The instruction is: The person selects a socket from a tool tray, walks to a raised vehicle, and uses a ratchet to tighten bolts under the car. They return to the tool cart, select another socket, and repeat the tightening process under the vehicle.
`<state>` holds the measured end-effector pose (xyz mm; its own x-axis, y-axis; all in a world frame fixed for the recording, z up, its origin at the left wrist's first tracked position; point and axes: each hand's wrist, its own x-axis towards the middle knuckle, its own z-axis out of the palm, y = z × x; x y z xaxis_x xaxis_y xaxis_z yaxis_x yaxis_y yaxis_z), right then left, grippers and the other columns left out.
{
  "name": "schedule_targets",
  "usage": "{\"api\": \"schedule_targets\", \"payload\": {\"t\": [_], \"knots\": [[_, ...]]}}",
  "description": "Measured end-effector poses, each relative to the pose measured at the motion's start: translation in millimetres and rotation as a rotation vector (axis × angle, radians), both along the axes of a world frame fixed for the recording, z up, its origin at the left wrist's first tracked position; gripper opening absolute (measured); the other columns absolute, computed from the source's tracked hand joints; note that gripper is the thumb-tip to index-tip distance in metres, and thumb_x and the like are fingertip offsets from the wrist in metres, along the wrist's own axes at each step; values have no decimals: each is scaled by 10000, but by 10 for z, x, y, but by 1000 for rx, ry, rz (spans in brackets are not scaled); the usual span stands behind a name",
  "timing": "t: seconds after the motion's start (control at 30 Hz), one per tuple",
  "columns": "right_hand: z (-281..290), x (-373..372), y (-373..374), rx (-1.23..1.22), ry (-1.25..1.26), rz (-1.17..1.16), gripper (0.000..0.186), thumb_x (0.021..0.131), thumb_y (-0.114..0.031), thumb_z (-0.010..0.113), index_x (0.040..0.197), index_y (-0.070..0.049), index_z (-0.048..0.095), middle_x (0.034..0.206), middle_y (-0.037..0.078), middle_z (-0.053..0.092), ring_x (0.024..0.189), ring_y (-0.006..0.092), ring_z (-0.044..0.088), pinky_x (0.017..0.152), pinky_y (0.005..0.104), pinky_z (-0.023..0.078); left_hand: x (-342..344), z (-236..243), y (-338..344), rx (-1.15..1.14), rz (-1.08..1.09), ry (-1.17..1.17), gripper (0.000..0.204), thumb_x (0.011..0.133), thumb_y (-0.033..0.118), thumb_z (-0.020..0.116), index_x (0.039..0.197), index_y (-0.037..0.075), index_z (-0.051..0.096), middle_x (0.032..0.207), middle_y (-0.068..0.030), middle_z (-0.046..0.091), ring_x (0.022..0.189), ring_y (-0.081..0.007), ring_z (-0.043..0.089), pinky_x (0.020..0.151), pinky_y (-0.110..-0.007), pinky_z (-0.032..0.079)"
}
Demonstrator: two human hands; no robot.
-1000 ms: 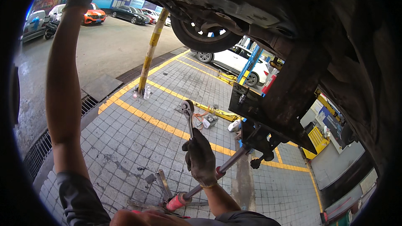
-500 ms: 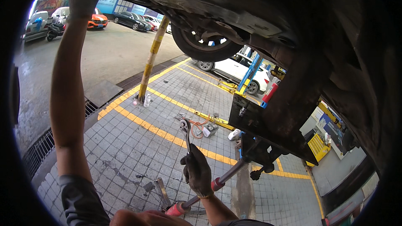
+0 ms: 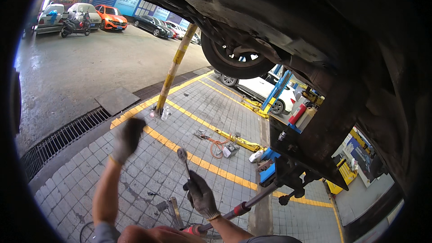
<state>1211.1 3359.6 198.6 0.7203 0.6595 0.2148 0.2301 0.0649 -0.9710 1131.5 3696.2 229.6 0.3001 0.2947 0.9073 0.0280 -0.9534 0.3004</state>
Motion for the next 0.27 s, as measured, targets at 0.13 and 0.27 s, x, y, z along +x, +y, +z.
{"api": "schedule_targets", "payload": {"t": [0.13,0.27], "knots": [[-539,-37,195,-427,106,18,377,1168,-268,631,1491,-73,649,1004,-36,708,708,37,537,631,252,467,-103,-1612,-921,-999,-371,340,367,1159,360,587,1372,89,711,1061,-161,814,908,-321,805,801,-428,643],[-864,-226,365,-613,284,156,525,1134,-333,688,1570,-59,586,1036,-14,701,700,38,537,612,238,430,-273,-2196,-1395,-1571,-663,213,554,1174,418,510,1509,-18,575,1324,-216,692,1107,-255,785,885,-383,656]]}}
